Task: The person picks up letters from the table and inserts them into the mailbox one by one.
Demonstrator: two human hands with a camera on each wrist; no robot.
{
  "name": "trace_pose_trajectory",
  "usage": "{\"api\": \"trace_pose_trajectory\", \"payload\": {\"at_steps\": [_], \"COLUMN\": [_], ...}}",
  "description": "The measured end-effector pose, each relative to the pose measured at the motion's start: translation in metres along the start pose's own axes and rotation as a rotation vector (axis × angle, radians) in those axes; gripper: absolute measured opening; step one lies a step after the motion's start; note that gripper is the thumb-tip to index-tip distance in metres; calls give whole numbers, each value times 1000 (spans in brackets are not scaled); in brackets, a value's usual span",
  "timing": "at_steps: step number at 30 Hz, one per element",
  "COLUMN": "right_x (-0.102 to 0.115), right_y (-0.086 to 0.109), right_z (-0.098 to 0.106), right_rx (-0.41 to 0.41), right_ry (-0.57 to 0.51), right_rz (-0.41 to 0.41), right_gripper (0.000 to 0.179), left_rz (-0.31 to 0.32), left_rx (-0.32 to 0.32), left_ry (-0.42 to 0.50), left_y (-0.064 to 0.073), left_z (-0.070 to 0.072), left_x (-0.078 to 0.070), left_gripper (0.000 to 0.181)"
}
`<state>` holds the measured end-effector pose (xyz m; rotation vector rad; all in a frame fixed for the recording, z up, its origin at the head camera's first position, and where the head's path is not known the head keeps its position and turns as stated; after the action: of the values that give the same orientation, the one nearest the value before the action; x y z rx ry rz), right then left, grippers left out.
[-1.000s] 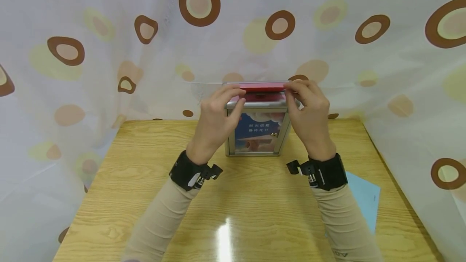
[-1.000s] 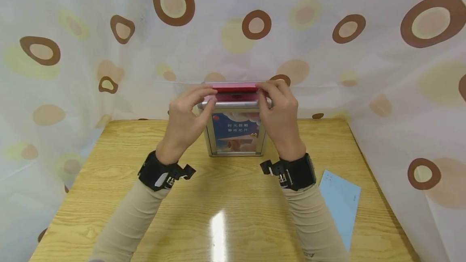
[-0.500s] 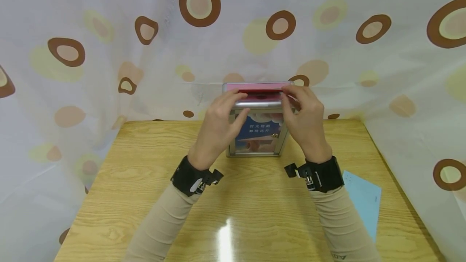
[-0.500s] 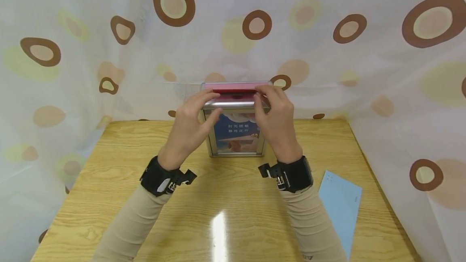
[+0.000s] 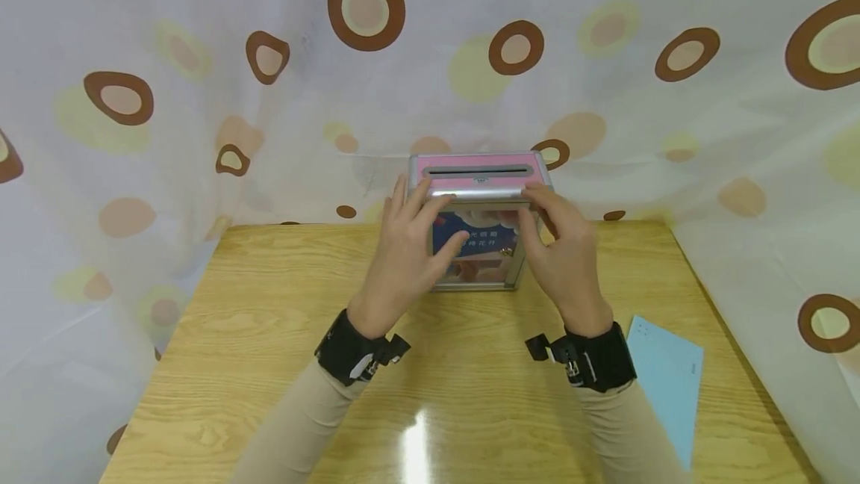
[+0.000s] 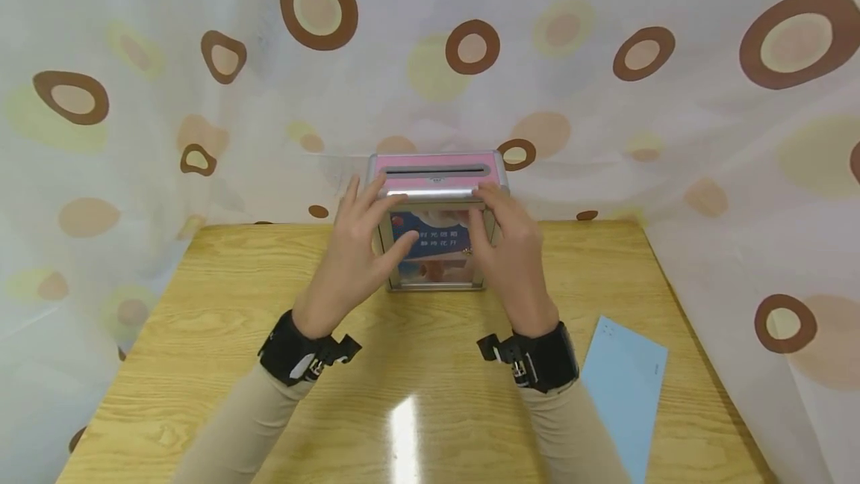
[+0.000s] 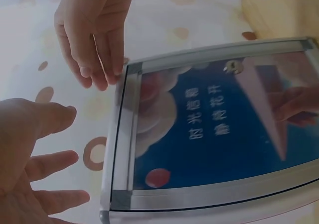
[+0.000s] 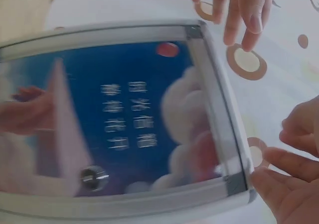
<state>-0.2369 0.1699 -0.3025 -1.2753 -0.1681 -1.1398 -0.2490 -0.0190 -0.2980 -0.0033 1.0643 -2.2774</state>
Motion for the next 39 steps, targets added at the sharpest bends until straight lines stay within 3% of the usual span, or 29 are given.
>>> {"api": "trace_pose_trajectory", "payload": {"at_steps": [7,11,17,23,31,39], "right_x": [-6,-6,-6,-17,-37,-87], "right_y": [54,86,136,178,221,251], "right_z": [2,-10,-31,-39,-40,-15], "right_rx": [46,144,310,345,407,543], "right_ry": [106,116,183,275,445,530], "right_rz": [1,-6,-30,-65,-229,-531], "right_gripper": [37,48,62,74,79,88], "left_rz": [28,71,163,245,287,306], "left_rx": [116,205,357,450,505,503], "left_ry": [-63,-69,-114,-128,-168,-186], "left_y": [45,76,131,177,223,238], "left_z": [-19,-35,-60,-74,-74,-69], "left_x": [-16,-23,-24,-22,-24,-22], "left_gripper": [79,94,96,98,100,100]}}
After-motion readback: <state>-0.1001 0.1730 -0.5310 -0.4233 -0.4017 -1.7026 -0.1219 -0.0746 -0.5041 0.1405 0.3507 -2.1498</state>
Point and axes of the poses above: each hand's wrist, its own y-axis away from the middle knuckle, its own z-axis out of the back of the hand, x = y × z, the point moved 9 cm from there along -y, towards the middle knuckle, and after that the axes turned 11 degrees about -z, right-handed, at the moved point
